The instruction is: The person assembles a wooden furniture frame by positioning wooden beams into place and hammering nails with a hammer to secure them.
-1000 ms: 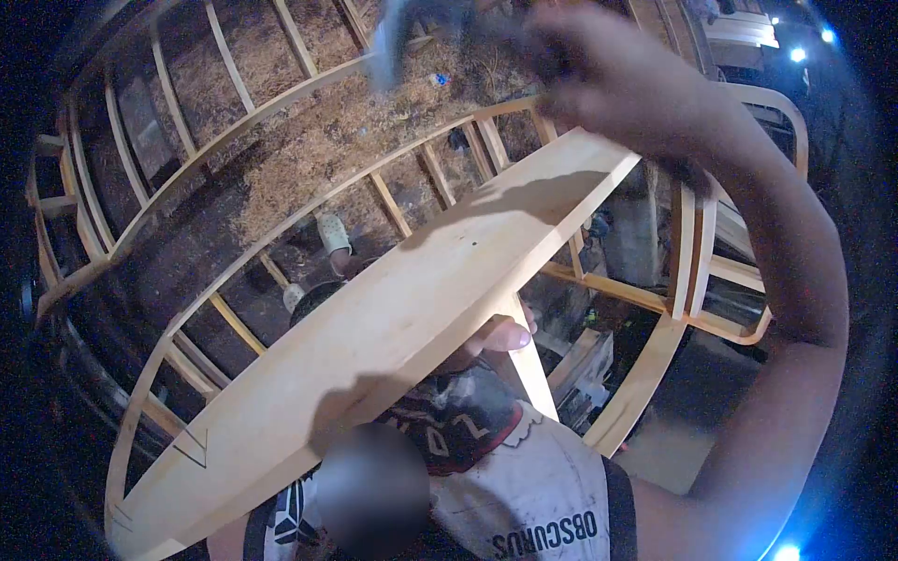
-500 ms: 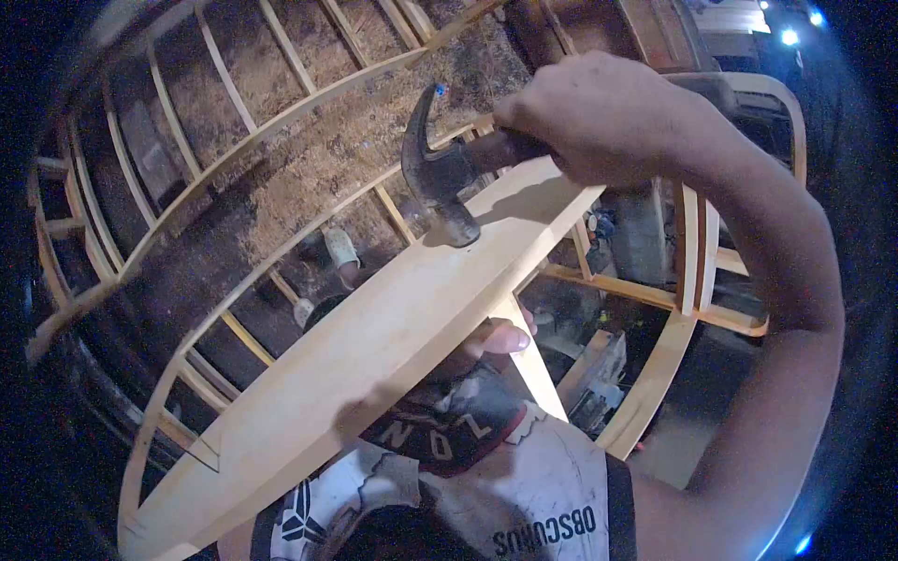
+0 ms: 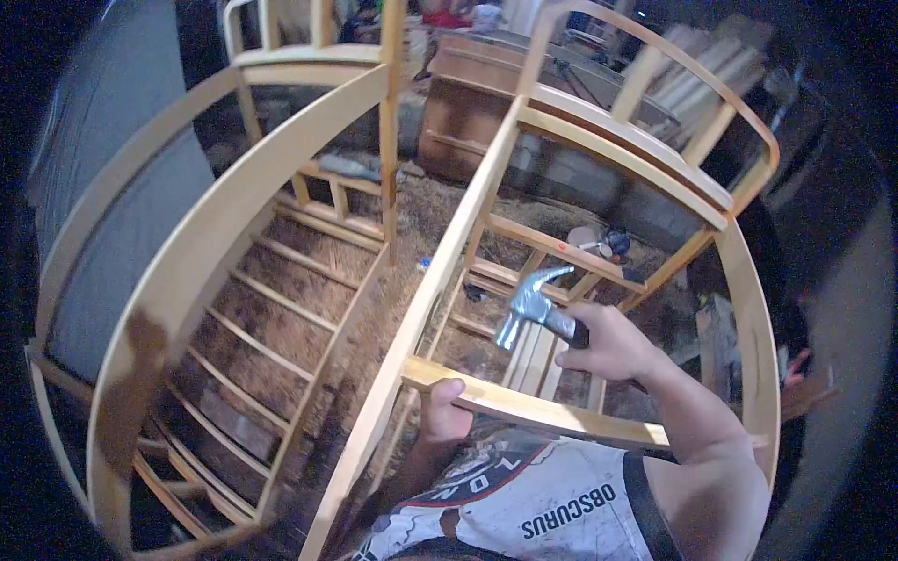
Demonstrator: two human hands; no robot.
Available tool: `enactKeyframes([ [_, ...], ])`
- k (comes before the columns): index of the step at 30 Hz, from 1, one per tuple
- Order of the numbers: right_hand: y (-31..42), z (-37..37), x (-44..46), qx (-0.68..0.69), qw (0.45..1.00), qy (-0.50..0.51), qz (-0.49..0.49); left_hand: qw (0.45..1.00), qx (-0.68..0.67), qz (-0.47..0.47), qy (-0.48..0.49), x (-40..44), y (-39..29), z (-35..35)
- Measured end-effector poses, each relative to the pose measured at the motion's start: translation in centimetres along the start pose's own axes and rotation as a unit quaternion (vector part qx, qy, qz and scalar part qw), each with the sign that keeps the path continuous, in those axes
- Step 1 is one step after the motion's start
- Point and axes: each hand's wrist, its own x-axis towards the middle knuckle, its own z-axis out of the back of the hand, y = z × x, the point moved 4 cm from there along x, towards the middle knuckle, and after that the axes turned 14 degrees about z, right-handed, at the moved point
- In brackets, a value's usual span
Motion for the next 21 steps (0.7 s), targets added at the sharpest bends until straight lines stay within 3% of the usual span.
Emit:
enactKeyframes([
  [3, -1.8, -0.9, -4.2, 0.010, 0.996, 0.042, -0.081, 0.998, 0.045, 0.005, -0.038, 0.0, -0.2, 0.7],
  [8, -3.0, -3.0, -7.3, 0.052, 0.997, 0.035, -0.044, 0.963, 0.229, 0.128, -0.066, -4.9, -3.3, -1.8],
  [10, -3.3, -3.2, -7.7, 0.056, 0.997, 0.042, -0.042, 0.840, 0.528, 0.042, -0.116, -10.0, -5.6, -5.5],
  [12, -3.3, -3.9, -8.1, 0.192, 0.978, 0.005, -0.081, 0.850, 0.467, -0.243, -0.010, -14.3, -7.7, -9.8],
  [13, -4.2, -4.6, -8.4, 0.207, 0.975, -0.014, -0.079, 0.818, 0.476, -0.299, 0.122, -16.7, -8.5, -12.2],
  [16, -6.3, -5.9, -8.8, 0.212, 0.975, -0.042, -0.050, 0.764, 0.464, -0.351, 0.278, -21.8, -9.8, -9.4],
  [21, -6.1, -6.3, -8.9, 0.304, 0.950, -0.023, -0.072, 0.752, 0.439, -0.401, 0.286, -23.5, -8.6, -11.8],
])
